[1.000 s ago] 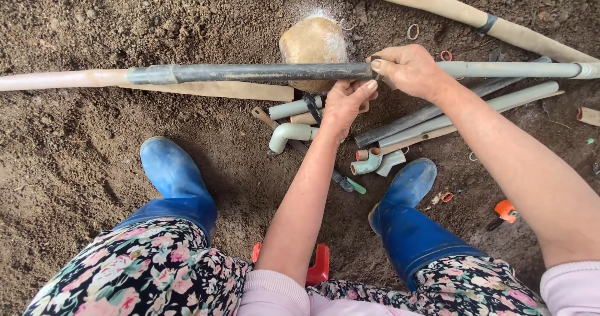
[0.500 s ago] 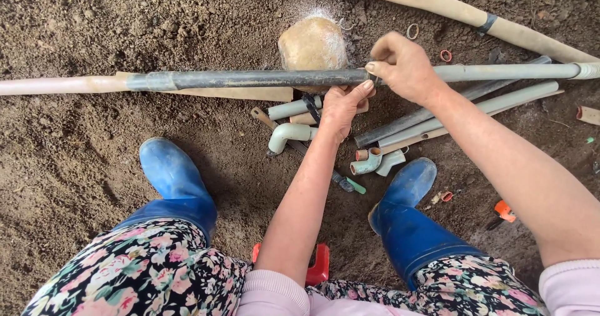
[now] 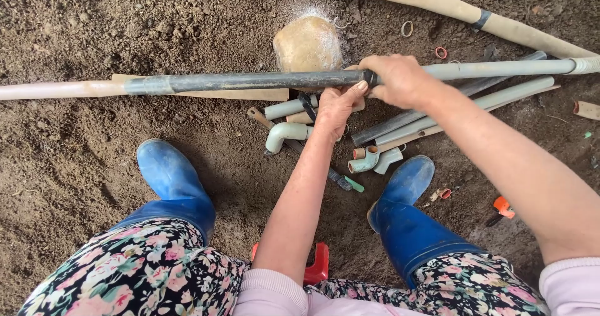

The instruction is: The person assembles a pipe system by inserting a green pipe into a gray pipe and securing the joint with black tape. They also handle a white elbow pipe and other pipe segments scattered on the ground.

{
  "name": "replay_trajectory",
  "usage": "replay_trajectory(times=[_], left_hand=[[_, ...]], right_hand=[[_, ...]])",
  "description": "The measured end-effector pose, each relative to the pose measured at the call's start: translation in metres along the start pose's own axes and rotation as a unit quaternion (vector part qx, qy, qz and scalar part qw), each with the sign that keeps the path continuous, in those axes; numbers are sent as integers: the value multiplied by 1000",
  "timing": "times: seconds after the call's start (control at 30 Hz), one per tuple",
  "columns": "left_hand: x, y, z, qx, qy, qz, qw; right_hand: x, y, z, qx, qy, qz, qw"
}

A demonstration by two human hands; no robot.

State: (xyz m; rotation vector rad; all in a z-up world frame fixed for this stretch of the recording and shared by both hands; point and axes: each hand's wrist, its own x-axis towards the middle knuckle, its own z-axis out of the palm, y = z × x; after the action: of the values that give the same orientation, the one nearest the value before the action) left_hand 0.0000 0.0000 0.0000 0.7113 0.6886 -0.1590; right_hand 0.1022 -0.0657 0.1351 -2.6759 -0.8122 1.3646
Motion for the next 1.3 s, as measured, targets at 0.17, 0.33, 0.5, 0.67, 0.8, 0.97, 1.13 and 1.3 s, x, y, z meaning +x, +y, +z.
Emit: replay_trajectory(times=[0.17,0.33,0.5,0.67,0.8,0.97,1.13,1.3], left_hand=[[-3,3,3,18,1,4,1000],[-7,6,5,20,-1,2,1000],[-11,5,3,27,-16,11,999],[-20,11,14,12,22,14,1000],[-23,38,27,64,68,-16,996],[-16,25,11,-4,0,-26,1000],[-17,22,14,0,-32,-2,999],[-50,56,80,49,-60,-75,994]], right_hand=[[28,23,47,-129,103,-71,984],[26,9,33,-88,45,-30,995],[34,13,31,-91,2,17,996],[34,29,48,-66,26,49,996],[7,32,24,-63,58,51,995],[-18,98,2,-45,-24,158,986],[-55,156,-1,-39,-6,272,962],[-95,209,18,-106,147,278,943]])
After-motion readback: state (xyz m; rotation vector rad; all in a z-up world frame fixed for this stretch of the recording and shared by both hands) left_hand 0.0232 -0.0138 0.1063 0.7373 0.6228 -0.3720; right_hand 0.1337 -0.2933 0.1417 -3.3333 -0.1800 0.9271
